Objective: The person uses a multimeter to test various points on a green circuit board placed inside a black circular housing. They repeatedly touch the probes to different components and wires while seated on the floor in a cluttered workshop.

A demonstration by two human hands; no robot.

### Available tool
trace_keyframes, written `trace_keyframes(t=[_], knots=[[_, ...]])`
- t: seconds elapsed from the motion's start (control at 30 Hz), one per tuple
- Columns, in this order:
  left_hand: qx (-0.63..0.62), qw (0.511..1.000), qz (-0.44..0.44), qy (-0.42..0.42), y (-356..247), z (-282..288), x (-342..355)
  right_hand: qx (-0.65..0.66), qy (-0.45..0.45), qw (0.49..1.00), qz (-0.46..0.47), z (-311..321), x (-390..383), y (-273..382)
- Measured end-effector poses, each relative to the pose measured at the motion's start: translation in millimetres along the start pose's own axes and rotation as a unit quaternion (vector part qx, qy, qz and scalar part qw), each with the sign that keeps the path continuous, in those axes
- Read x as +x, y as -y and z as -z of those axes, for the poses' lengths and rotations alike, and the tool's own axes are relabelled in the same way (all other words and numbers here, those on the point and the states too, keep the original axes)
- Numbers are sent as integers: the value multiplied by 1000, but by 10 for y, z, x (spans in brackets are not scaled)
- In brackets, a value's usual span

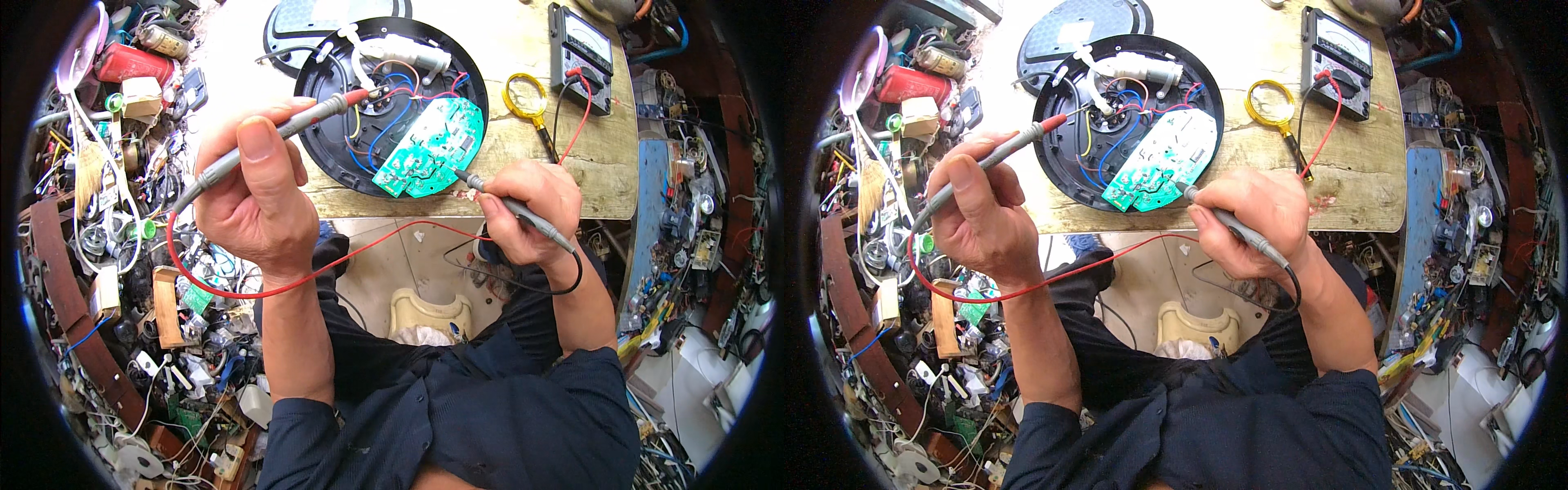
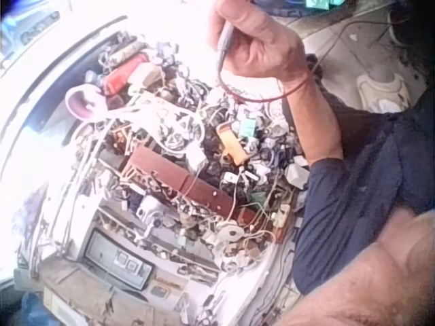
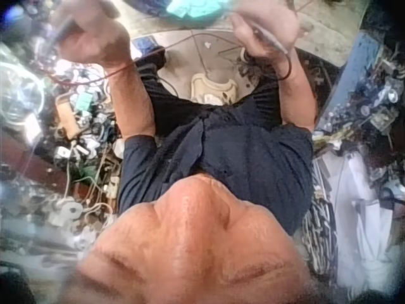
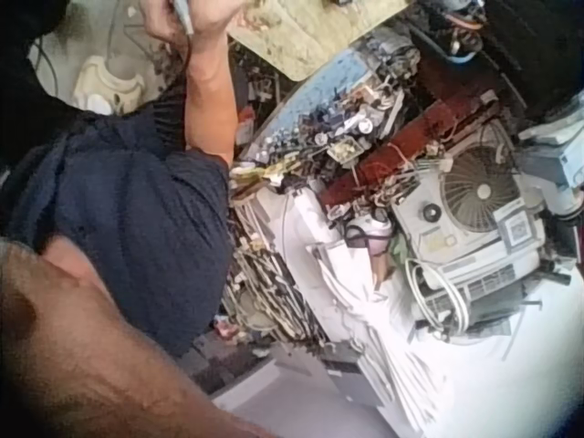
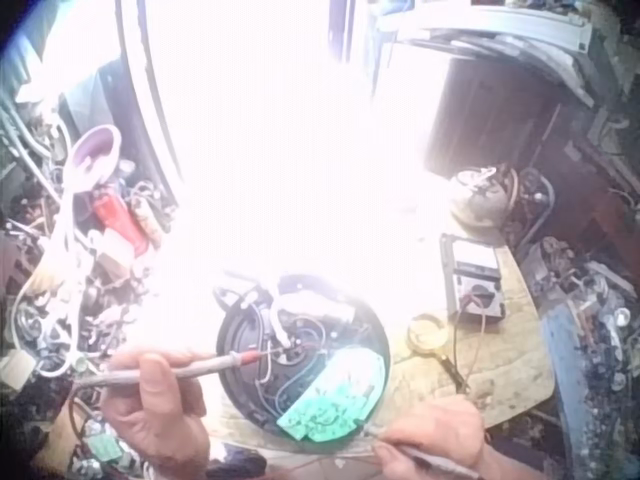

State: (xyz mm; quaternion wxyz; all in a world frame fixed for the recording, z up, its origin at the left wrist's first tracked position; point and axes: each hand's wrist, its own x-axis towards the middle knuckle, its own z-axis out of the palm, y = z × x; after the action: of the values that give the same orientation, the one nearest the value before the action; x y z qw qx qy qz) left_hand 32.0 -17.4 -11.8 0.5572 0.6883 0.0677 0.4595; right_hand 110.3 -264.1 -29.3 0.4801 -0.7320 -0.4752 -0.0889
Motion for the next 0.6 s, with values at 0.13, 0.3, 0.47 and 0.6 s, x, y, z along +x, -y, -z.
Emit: trace_keyframes(t=[0.13,0.3,0.47,0.6], knots=[[-2,1000,-1,4,11,3,1,6,-2,1000,-2,-9,-18,-11],[-9,1000,9,27,-9,40,21,7,-1,1000,-1,-13,-13,-10],[-28,999,24,0,-26,25,4,8,3,1000,1,-3,-12,-11],[-25,1000,12,4,1,26,-3,-18,23,1000,10,34,4,0]])
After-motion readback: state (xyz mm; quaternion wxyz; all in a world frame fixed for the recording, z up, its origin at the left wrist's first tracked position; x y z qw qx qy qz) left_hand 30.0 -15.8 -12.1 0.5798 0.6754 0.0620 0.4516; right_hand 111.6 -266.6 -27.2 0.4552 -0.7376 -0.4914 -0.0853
